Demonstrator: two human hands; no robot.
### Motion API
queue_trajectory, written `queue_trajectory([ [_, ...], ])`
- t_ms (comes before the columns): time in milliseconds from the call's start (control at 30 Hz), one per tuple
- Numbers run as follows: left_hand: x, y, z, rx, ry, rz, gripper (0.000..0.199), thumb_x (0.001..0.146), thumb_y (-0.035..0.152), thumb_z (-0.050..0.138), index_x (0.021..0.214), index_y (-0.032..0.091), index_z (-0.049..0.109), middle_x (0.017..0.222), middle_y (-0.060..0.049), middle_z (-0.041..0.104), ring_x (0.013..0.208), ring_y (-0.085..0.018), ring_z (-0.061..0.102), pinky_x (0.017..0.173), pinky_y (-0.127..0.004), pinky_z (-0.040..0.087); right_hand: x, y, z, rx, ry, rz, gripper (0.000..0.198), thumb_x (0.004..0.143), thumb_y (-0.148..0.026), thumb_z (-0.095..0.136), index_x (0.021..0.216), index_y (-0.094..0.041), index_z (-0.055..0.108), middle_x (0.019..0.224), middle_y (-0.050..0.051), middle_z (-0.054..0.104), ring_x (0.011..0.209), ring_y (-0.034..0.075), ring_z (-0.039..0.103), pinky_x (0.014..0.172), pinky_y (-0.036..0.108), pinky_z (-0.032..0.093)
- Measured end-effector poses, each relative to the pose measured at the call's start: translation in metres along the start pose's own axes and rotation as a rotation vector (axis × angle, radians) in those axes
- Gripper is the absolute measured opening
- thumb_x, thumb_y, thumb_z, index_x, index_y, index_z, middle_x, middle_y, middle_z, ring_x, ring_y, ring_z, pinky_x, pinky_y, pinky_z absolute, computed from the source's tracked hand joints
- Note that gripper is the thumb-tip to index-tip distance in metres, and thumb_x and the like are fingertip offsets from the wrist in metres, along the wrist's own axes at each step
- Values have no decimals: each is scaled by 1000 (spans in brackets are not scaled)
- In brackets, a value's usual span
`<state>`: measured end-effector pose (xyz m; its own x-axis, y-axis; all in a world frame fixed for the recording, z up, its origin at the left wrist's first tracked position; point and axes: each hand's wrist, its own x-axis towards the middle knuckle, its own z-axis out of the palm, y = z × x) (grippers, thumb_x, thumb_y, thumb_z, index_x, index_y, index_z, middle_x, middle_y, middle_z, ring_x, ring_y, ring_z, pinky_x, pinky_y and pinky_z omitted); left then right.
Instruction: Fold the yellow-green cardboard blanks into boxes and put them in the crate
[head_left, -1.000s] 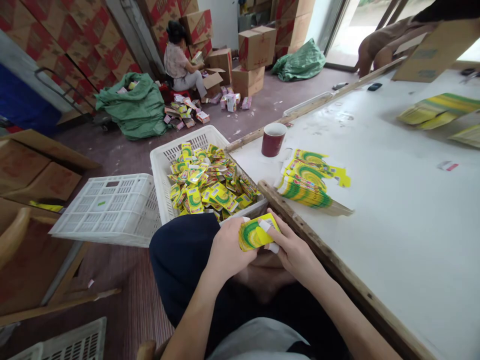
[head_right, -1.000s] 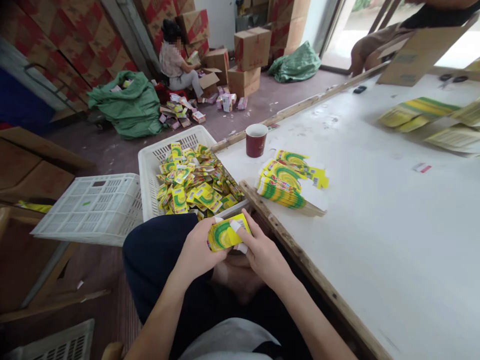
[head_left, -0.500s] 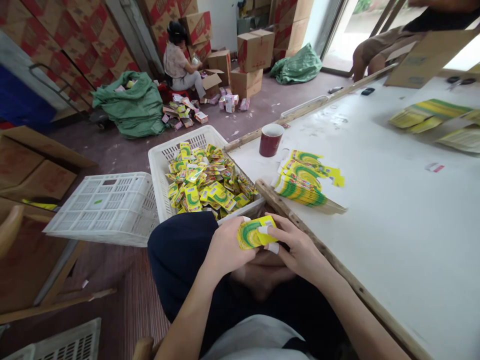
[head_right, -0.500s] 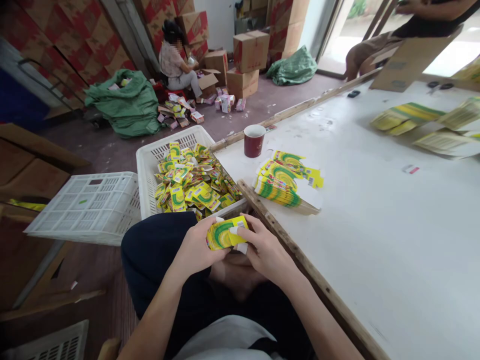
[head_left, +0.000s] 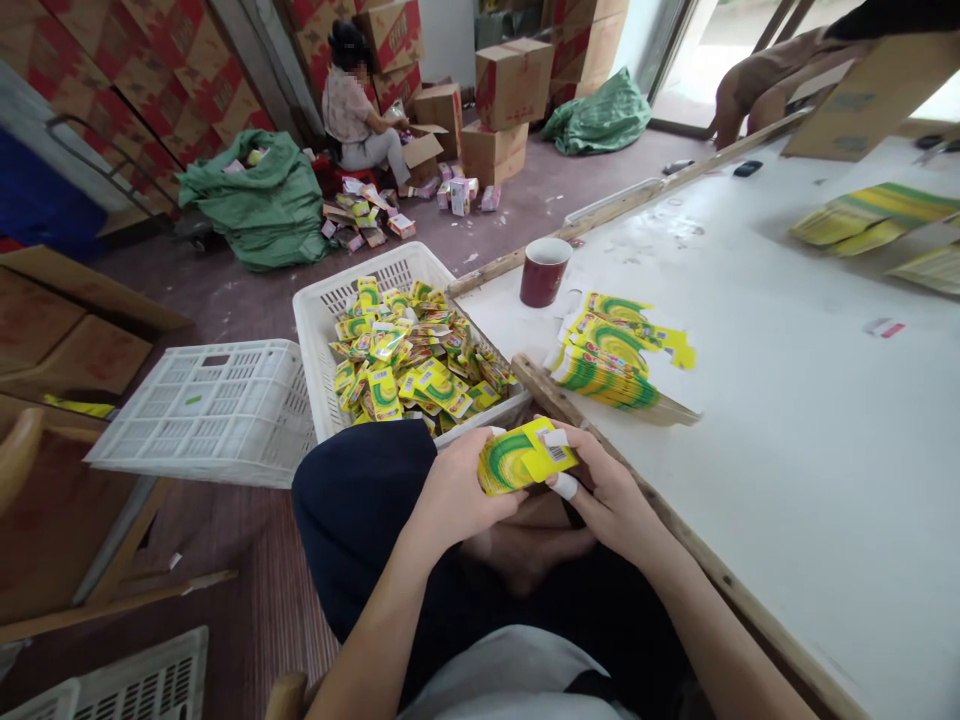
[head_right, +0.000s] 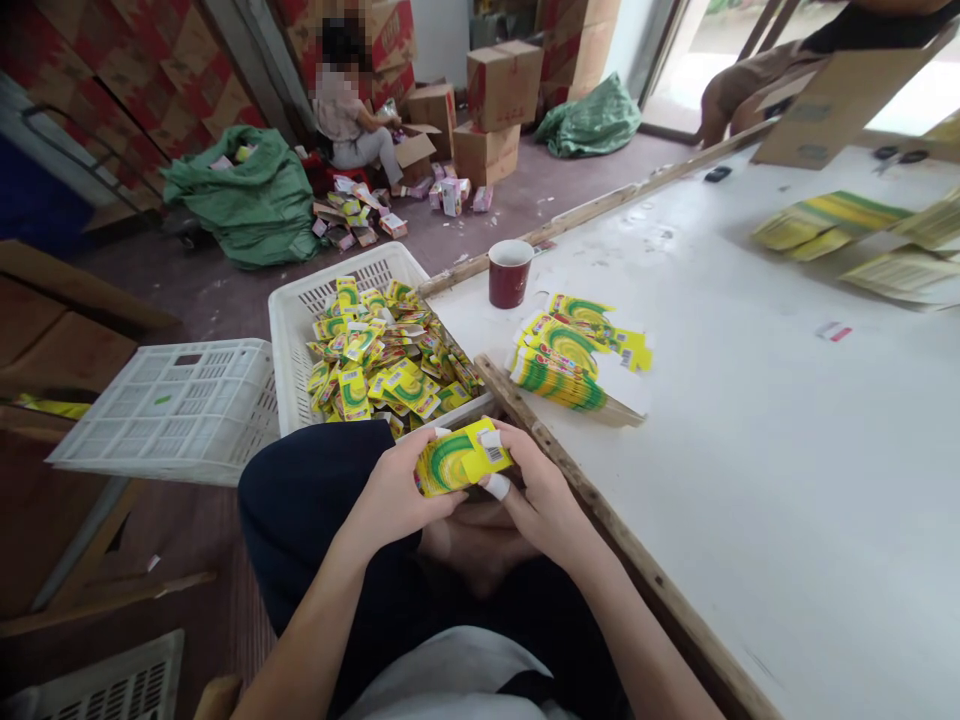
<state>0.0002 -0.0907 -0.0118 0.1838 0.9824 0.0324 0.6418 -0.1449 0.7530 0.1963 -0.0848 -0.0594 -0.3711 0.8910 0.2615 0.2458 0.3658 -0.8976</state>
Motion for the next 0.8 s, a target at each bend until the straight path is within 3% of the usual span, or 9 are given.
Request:
queue_trajectory([
  [100, -4, 2, 3, 52, -9, -10, 40, 68, 30, 73, 104, 20, 59, 100, -6, 69, 92, -24, 66, 83, -36, 52, 2, -1, 12, 91, 25, 78, 50, 91, -38, 60, 136, -25, 42, 139, 13, 54, 126, 28, 55, 104, 45, 48],
  [233, 0, -4, 4, 91, 1, -7, 41, 69, 30, 72, 107, 21, 57, 102, -5, 69, 94, -24, 66, 84, -37, 53, 6, -2, 18, 170, 49, 120, 71, 87, -40, 64, 146, -26, 27, 149, 14, 43, 134, 30, 48, 109, 51, 43],
  [300, 13, -13, -6, 141, 142, -30, 54, 67, 31, 76, 114, 20, 54, 113, -10, 66, 104, -27, 64, 91, -40, 51, 9, 0, 15, 202, 81, 139, 81, 85, -43, 67, 149, -29, 19, 153, 15, 38, 129, 30, 54, 105, 52, 47],
  [367, 32, -21, -24, 257, 410, -85, 79, 59, 36, 84, 125, 13, 46, 131, -20, 55, 125, -36, 51, 104, -49, 42, 10, 6, 10, 207, 127, 154, 81, 85, -45, 66, 149, -32, 19, 152, 16, 40, 117, 29, 62, 98, 52, 53],
  [433, 52, -25, -48, 374, 602, -143, 100, 51, 43, 89, 131, 9, 38, 144, -27, 40, 138, -44, 33, 112, -58, 29, 10, 14, 6, 148, 169, 174, 70, 85, -42, 65, 144, -30, 30, 144, 15, 49, 109, 28, 66, 92, 50, 56],
  [467, 61, -24, -60, 402, 605, -131, 98, 55, 45, 87, 132, 10, 37, 143, -26, 40, 138, -43, 34, 112, -58, 28, 10, 19, 6, 107, 176, 185, 63, 85, -40, 65, 140, -29, 37, 139, 15, 55, 106, 27, 67, 91, 49, 57],
  [533, 74, -20, -83, 480, 506, -33, 85, 65, 50, 81, 130, 12, 41, 140, -22, 45, 136, -40, 37, 112, -55, 30, 7, 29, 9, 44, 157, 208, 50, 85, -34, 62, 132, -26, 48, 128, 13, 62, 101, 25, 69, 90, 47, 57],
  [667, 94, -18, -111, 686, 143, 230, 66, 77, 52, 70, 127, 16, 47, 134, -16, 52, 131, -34, 42, 110, -50, 34, 2, 49, 28, 21, 80, 213, 41, 84, -27, 57, 125, -24, 57, 120, 10, 67, 99, 24, 70, 90, 44, 58],
  [800, 117, -56, -110, 947, -279, 235, 62, 82, 42, 67, 131, 13, 45, 138, -20, 50, 132, -34, 43, 109, -47, 36, 8, 61, 43, -24, 28, 200, 36, 83, -25, 54, 118, -23, 62, 114, 9, 69, 104, 24, 67, 94, 46, 55],
])
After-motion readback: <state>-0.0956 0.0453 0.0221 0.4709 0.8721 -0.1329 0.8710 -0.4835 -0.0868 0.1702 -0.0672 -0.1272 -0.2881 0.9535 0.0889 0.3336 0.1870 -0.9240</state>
